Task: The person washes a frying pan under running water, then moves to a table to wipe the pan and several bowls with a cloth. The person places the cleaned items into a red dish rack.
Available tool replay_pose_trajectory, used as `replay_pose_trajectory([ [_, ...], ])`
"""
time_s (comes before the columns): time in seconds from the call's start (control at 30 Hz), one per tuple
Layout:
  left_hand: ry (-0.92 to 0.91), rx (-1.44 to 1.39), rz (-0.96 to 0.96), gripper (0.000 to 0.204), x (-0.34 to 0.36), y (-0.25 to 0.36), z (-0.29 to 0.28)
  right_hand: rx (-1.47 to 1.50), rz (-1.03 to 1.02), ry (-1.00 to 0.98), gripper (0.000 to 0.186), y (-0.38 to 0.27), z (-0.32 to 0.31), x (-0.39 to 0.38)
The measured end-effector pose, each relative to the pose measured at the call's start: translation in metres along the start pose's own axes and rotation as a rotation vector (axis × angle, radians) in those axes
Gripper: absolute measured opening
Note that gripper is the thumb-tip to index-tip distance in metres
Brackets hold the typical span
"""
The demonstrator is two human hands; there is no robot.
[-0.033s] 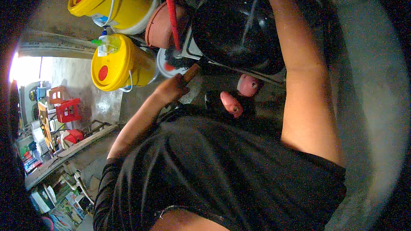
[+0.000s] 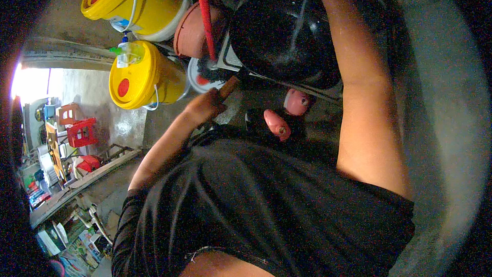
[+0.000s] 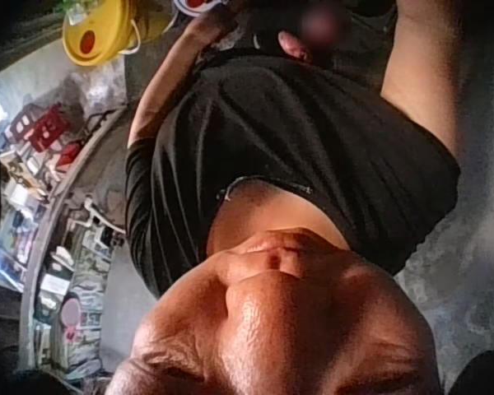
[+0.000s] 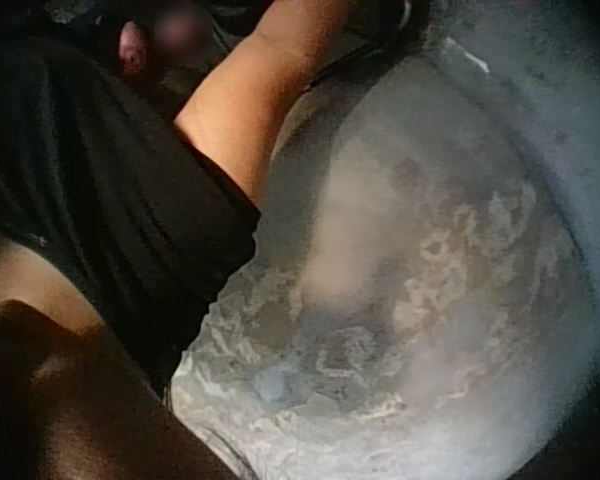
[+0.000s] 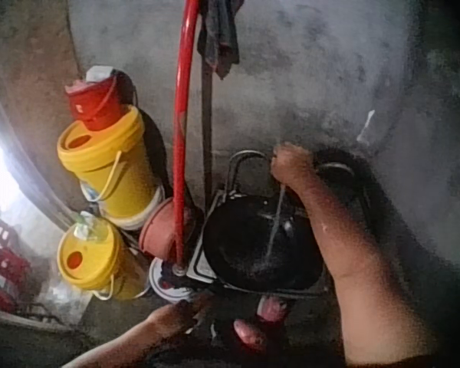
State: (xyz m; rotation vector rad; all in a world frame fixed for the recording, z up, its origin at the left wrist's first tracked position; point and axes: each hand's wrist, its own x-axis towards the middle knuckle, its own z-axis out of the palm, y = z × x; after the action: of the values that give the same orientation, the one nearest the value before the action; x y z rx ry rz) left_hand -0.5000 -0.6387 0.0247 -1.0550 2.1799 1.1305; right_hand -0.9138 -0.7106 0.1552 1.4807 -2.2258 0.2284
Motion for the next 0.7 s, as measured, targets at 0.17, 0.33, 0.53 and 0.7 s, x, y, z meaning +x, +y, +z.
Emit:
replay_pose_trajectory([
  [0.17,0.058,0.103,0.1,0.05,0.001,-0.003,0.003,-0.033,-0.113,0.101,0.027,0.005,0.013,0.001],
  [0.33,0.065,0.018,0.032,0.05,-0.004,0.0,0.001,-0.033,-0.101,0.176,0.028,0.011,0.031,0.006],
  [0.53,0.056,0.007,0.043,0.051,-0.008,0.005,-0.004,0.021,-0.062,0.211,0.027,0.007,0.025,0.003],
  [0.7,0.08,-0.011,0.073,0.056,-0.015,0.01,-0.008,0.036,-0.012,0.087,0.026,0.006,0.021,0.003],
])
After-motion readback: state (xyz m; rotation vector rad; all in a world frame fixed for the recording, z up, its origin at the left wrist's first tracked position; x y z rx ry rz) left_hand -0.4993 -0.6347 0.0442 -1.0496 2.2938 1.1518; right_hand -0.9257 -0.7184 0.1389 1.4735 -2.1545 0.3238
